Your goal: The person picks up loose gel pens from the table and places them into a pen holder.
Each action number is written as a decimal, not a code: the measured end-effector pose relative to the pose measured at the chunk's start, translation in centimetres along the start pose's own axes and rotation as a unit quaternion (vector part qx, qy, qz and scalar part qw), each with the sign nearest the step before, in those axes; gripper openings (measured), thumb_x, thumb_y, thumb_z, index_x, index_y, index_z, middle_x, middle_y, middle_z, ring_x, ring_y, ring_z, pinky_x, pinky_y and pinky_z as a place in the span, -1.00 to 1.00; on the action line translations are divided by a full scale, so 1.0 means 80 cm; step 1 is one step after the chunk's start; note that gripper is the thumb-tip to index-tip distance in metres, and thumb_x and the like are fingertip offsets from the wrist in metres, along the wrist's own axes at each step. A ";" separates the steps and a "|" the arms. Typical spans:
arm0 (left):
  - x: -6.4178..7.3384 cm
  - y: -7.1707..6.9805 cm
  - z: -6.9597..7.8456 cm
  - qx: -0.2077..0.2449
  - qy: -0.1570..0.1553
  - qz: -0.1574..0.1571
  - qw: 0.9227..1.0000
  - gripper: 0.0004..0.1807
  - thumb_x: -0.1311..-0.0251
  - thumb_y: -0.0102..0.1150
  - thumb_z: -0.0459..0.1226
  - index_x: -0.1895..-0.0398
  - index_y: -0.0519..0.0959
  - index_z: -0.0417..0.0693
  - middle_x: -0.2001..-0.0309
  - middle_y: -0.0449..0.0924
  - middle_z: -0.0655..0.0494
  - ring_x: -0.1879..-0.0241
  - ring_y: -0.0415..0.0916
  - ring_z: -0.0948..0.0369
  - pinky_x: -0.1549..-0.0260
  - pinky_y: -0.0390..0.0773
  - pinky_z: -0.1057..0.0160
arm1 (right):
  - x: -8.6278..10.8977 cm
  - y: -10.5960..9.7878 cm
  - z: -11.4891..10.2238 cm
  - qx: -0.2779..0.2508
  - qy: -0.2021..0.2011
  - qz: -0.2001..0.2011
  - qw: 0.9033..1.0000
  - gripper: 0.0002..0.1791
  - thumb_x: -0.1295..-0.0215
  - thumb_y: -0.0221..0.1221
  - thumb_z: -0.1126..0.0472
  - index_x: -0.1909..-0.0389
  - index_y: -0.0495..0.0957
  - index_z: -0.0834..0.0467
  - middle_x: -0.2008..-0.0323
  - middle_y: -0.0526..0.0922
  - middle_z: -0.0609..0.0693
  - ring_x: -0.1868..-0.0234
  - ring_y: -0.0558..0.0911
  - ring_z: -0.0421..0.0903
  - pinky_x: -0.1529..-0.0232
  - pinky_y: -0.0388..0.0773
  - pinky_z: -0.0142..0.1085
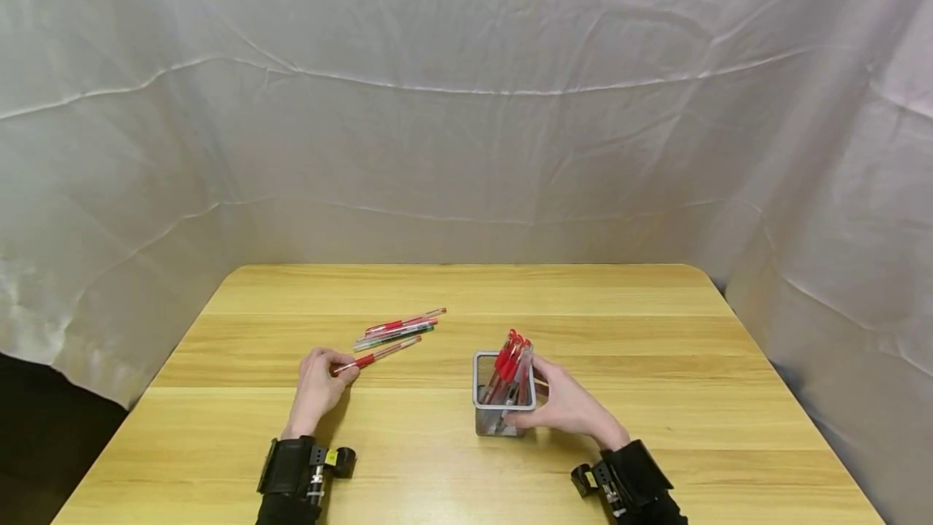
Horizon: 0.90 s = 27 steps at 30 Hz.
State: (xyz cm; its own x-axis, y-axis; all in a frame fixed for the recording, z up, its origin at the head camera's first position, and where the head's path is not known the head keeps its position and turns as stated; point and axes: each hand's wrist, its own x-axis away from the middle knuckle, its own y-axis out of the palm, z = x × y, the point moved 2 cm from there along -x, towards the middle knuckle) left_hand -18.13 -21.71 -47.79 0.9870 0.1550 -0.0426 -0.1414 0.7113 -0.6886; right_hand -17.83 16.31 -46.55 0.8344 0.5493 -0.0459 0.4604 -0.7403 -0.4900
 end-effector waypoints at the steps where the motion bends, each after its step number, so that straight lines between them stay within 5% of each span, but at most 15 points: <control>1: 0.000 -0.001 0.001 0.006 -0.002 -0.001 1.000 -0.80 -0.27 0.25 -0.39 0.14 0.66 -0.40 0.06 0.56 -0.33 -0.02 0.42 -0.15 0.01 0.44 -0.03 | 0.000 0.000 0.000 0.001 -0.002 -0.001 1.000 0.01 -0.01 0.51 0.06 -0.45 0.25 0.24 -0.19 0.61 0.18 -0.28 0.53 0.26 -0.32 0.47 0.20; 6: -0.002 -0.012 0.004 0.045 -0.032 -0.006 0.998 -0.72 -0.30 0.24 -0.33 0.04 0.63 -0.39 0.13 0.66 -0.31 0.31 0.51 0.08 0.43 0.45 0.30 | 0.000 0.000 0.000 0.005 -0.009 -0.003 1.000 0.00 -0.01 0.51 0.06 -0.45 0.25 0.25 -0.18 0.61 0.19 -0.27 0.55 0.25 -0.30 0.50 0.19; 10: -0.001 -0.022 0.007 0.090 -0.047 -0.001 0.995 -0.66 -0.35 0.22 -0.27 -0.06 0.60 -0.36 -0.09 0.61 -0.36 0.02 0.56 -0.06 0.07 0.57 0.10 | 0.001 0.000 0.000 0.007 -0.007 -0.002 1.000 0.01 0.00 0.52 0.06 -0.46 0.25 0.24 -0.19 0.61 0.18 -0.27 0.54 0.24 -0.31 0.50 0.19; 13: -0.001 -0.026 0.013 0.164 -0.054 0.009 0.985 -0.64 -0.37 0.21 -0.26 -0.10 0.57 -0.34 -0.13 0.63 -0.25 -0.16 0.52 -0.01 -0.16 0.52 0.05 | 0.001 0.000 0.000 0.007 -0.006 -0.001 1.000 0.02 0.00 0.52 0.05 -0.46 0.24 0.25 -0.19 0.61 0.18 -0.28 0.54 0.26 -0.32 0.48 0.20; 16: -0.001 -0.030 0.022 0.254 -0.059 0.040 0.965 -0.67 -0.33 0.27 -0.26 -0.04 0.60 -0.32 0.09 0.76 0.10 0.02 0.63 0.24 -0.02 0.62 0.30 | 0.001 0.000 0.001 0.004 -0.005 -0.001 1.000 0.01 -0.01 0.51 0.05 -0.45 0.24 0.25 -0.19 0.60 0.20 -0.29 0.53 0.27 -0.33 0.46 0.21; 20: 0.002 -0.034 0.037 0.360 -0.045 0.100 0.927 -0.70 -0.27 0.33 -0.28 0.05 0.63 -0.34 0.34 0.71 0.42 0.24 0.64 0.44 0.21 0.63 0.49 | 0.001 0.000 0.001 0.001 -0.006 -0.002 1.000 0.00 -0.02 0.51 0.05 -0.45 0.25 0.25 -0.20 0.60 0.20 -0.30 0.52 0.28 -0.34 0.45 0.22; 25: 0.006 -0.038 0.056 0.445 -0.005 0.157 0.882 -0.74 -0.26 0.30 -0.38 0.04 0.62 -0.37 0.24 0.68 0.28 0.20 0.70 0.40 0.11 0.68 0.49 | 0.001 0.000 0.002 0.005 -0.002 0.001 1.000 0.02 0.00 0.52 0.05 -0.45 0.25 0.25 -0.20 0.59 0.21 -0.30 0.52 0.29 -0.33 0.45 0.23; 27: 0.007 -0.039 0.064 0.461 0.016 0.169 0.871 -0.74 -0.28 0.27 -0.40 0.03 0.60 -0.40 0.20 0.67 0.21 0.19 0.73 0.38 0.06 0.69 0.45 | 0.001 0.000 0.001 0.007 0.000 0.002 1.000 0.03 0.00 0.52 0.04 -0.46 0.24 0.25 -0.21 0.59 0.22 -0.31 0.51 0.29 -0.33 0.45 0.24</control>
State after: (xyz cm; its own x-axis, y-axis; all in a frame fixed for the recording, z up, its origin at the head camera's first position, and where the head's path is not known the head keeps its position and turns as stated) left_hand -17.52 -20.33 -41.96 0.8766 0.4540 -0.1593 -0.4113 0.8789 0.2416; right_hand -17.75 16.40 -46.66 0.8364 0.5461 -0.0472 0.4525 -0.7365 -0.5028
